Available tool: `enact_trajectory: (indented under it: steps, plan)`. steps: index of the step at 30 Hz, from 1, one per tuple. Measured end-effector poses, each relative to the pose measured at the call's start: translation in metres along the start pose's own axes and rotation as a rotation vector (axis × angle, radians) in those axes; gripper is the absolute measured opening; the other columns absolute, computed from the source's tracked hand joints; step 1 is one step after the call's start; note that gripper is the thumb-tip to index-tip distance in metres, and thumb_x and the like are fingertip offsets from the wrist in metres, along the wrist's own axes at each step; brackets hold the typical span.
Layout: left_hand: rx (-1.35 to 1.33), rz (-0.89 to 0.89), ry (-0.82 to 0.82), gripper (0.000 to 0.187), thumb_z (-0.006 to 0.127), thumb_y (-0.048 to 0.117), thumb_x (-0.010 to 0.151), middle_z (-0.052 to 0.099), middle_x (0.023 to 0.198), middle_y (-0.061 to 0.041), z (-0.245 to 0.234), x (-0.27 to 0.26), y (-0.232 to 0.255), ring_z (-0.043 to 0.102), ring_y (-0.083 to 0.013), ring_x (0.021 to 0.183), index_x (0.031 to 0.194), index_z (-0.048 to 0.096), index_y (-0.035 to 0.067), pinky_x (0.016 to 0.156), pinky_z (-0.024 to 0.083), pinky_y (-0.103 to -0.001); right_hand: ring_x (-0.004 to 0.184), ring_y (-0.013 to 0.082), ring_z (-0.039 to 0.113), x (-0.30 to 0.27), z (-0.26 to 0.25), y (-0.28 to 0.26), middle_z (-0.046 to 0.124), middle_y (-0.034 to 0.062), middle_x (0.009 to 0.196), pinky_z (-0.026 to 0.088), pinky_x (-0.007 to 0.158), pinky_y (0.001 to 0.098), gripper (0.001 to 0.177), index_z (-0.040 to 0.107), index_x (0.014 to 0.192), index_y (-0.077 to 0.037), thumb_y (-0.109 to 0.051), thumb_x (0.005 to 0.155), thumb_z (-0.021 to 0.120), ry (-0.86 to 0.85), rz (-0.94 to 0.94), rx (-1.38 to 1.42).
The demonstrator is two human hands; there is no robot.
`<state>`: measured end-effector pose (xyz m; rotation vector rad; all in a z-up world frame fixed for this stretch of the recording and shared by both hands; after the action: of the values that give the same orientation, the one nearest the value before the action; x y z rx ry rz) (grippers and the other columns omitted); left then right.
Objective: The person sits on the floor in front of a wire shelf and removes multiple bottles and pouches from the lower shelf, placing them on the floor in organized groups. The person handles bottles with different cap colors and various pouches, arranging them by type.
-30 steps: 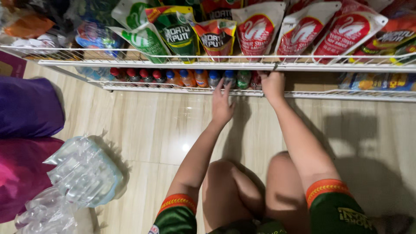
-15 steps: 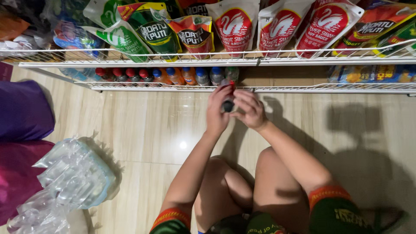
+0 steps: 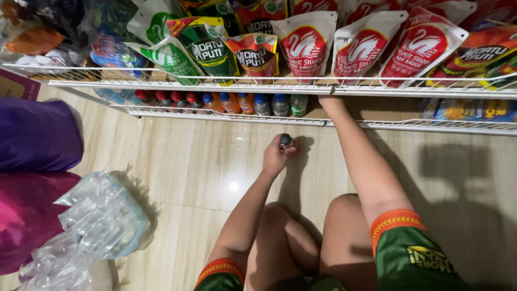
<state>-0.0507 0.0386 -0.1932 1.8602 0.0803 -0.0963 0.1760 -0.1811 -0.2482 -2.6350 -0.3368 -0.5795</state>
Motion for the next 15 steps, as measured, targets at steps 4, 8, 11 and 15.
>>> enact_trajectory:
  steps: [4,8,11,15]
  plan:
    - [0.100,0.005,-0.007,0.040,0.079,0.007,0.083,0.074,0.099,-0.011,0.008,-0.013,0.010,0.072,-0.0208,0.082,0.120,0.064,0.010,0.073,0.058,-0.033,0.093,0.0455,0.066,-0.049,-0.055,-0.043,0.070,0.0252,0.099,0.051,0.084,0.0543,0.018,0.070,0.110,-0.004,-0.013,0.094,0.066,-0.080,0.388,0.277]
    - [0.173,0.036,-0.074,0.039,0.079,0.003,0.081,0.074,0.100,-0.012,-0.004,-0.032,0.035,0.072,-0.0269,0.087,0.116,0.065,0.011,0.076,0.057,-0.037,0.110,0.0436,0.065,-0.094,-0.147,-0.113,0.067,0.0218,0.120,0.052,0.093,0.0492,0.026,0.062,0.124,0.001,0.001,0.098,0.065,0.192,0.129,0.441]
    - [0.137,0.058,-0.116,0.033,0.077,0.001,0.082,0.075,0.103,-0.010,-0.013,-0.047,0.045,0.073,-0.0276,0.092,0.111,0.067,0.011,0.078,0.058,-0.038,0.121,0.0424,0.065,-0.113,-0.198,-0.158,0.067,0.0171,0.126,0.054,0.103,0.0465,0.027,0.060,0.124,-0.003,0.002,0.098,0.065,0.344,-0.136,0.352]
    - [0.155,0.002,-0.133,0.032,0.076,0.003,0.082,0.074,0.105,-0.009,-0.018,-0.060,0.047,0.073,-0.0289,0.091,0.112,0.067,0.011,0.078,0.058,-0.039,0.116,0.0394,0.066,-0.130,-0.221,-0.188,0.068,0.0166,0.124,0.055,0.100,0.0462,0.034,0.059,0.125,-0.003,0.001,0.093,0.069,0.281,-0.140,0.425]
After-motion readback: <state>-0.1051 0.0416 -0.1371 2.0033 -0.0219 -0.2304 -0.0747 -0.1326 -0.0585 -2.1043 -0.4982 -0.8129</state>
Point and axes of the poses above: each hand's wrist, its own x-axis towards the middle knuckle, its own z-axis out of the palm, y = z × x, the point moved 1 cm from there along x, towards the middle knuckle
